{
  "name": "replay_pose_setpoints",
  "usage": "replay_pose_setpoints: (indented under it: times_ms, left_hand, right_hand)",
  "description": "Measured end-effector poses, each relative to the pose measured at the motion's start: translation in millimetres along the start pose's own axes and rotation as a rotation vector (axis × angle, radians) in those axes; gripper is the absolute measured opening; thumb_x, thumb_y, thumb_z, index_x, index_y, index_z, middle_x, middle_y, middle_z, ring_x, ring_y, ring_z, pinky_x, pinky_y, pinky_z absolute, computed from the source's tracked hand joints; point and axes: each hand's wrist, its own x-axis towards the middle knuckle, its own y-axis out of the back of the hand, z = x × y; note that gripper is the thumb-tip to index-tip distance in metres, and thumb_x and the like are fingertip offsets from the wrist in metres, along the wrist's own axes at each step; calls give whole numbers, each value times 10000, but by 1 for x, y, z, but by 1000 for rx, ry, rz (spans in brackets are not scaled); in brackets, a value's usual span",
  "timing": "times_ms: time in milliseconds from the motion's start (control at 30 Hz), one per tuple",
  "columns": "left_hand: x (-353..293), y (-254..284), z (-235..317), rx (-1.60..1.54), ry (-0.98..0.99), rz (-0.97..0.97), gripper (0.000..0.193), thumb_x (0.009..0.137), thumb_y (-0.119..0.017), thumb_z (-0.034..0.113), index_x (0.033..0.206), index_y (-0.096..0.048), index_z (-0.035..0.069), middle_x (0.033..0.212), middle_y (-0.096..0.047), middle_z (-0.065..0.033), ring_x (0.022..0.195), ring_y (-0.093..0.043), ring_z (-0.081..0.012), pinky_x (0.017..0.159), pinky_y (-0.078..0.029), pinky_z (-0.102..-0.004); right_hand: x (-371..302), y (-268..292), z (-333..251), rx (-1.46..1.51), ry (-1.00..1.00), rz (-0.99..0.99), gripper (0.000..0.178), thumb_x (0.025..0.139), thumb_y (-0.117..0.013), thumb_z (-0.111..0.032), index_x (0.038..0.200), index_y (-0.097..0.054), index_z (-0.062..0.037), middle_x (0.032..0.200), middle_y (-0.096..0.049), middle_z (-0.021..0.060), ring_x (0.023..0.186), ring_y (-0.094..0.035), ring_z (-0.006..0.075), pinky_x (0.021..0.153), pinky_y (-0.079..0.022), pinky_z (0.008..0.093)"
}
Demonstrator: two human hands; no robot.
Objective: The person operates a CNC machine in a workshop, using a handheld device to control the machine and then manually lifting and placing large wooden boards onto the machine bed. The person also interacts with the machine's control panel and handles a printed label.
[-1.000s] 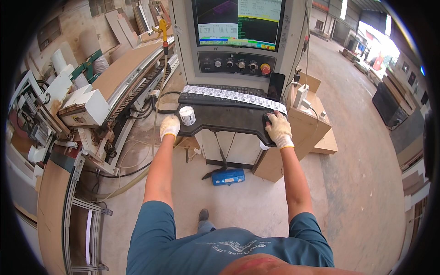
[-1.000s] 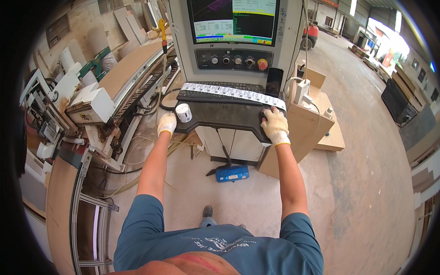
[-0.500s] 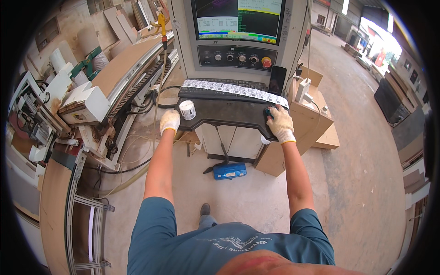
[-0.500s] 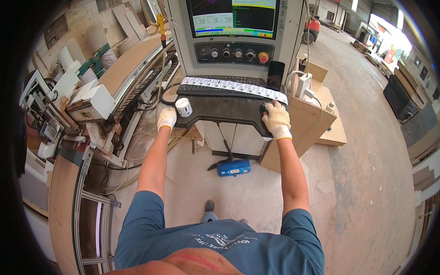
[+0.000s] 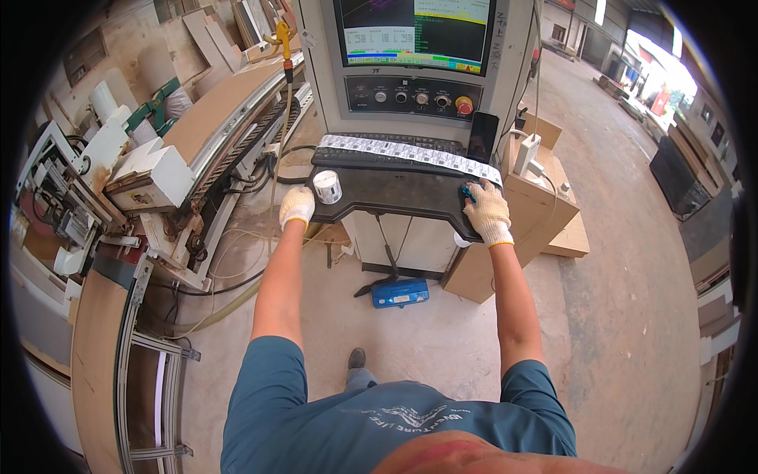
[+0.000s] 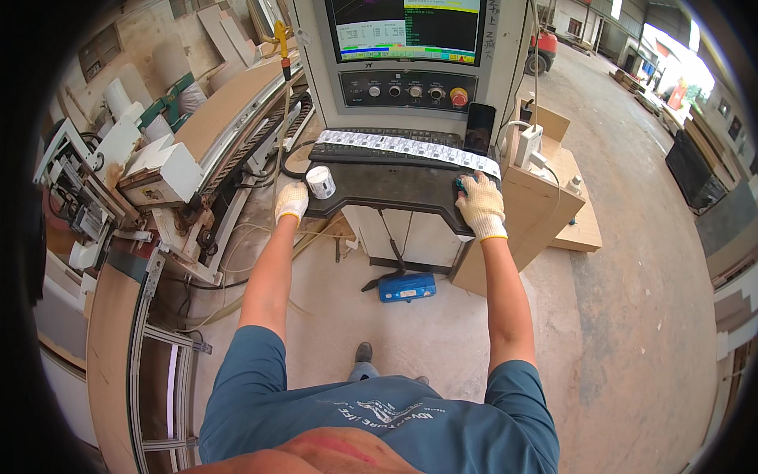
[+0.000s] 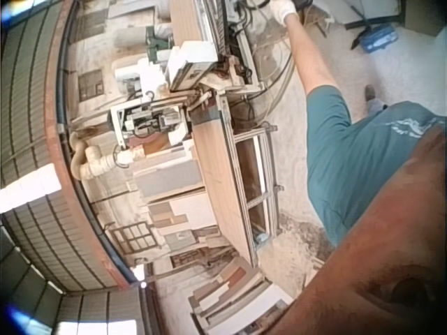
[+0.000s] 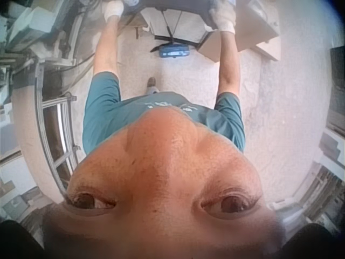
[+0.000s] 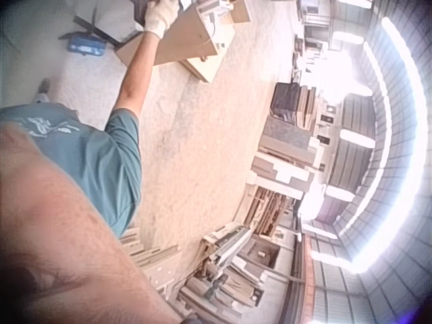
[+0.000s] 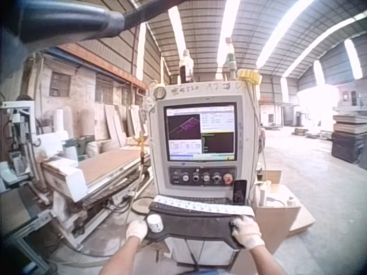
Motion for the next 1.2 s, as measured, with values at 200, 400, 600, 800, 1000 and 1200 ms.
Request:
replay_pose_setpoints:
  times_ms: [200, 400, 600, 800, 1000, 1200]
  left_hand:
    - [-9, 7, 5, -14, 28, 11, 541, 992, -397, 396, 1234, -709, 26, 1297, -655, -275, 1234, -622, -440, 1058, -491, -520]
    - [-12, 10, 7, 3, 16, -2, 540, 996, -396, 404, 1221, -715, 31, 1293, -658, -271, 1229, -625, -436, 1057, -492, -519]
    - [-7, 5, 2, -13, 0, 11, 551, 994, -392, 403, 1204, -711, 6, 1273, -656, -293, 1214, -629, -446, 1049, -494, -527]
    - [-2, 1, -1, -12, -22, 15, 550, 993, -391, 405, 1189, -713, 5, 1254, -658, -303, 1189, -638, -457, 1030, -502, -535]
    - [0, -2, -3, -20, -32, 27, 538, 991, -407, 404, 1158, -726, 5, 1223, -668, -307, 1167, -648, -461, 1015, -510, -538]
    - [3, -5, -5, -8, -39, 36, 537, 991, -406, 397, 1152, -725, -4, 1214, -670, -310, 1160, -649, -462, 1015, -509, -538]
  right_hand:
    - [1, 0, 0, -6, -3, -1, 446, 906, -691, -266, 1349, -650, -222, 1461, -568, 137, 1286, -580, 348, 1047, -502, 473]
    - [0, -4, 2, 0, -9, 18, 472, 897, -693, -267, 1366, -641, -236, 1458, -572, 138, 1282, -584, 347, 1045, -502, 474]
    - [-2, -5, 3, 8, -15, 49, 439, 863, -703, -270, 1298, -693, -217, 1447, -585, 135, 1253, -602, 339, 1028, -512, 471]
    - [-2, -3, 3, 4, -8, 45, 423, 859, -703, -270, 1278, -707, -217, 1446, -587, 128, 1245, -607, 336, 1023, -517, 464]
    - [-1, -5, 4, -1, 0, 43, 417, 861, -702, -274, 1275, -711, -229, 1447, -587, 123, 1241, -611, 332, 1015, -524, 463]
    - [-1, -5, 4, -4, 0, 49, 415, 860, -704, -276, 1273, -712, -230, 1443, -589, 121, 1238, -613, 331, 1013, -525, 461]
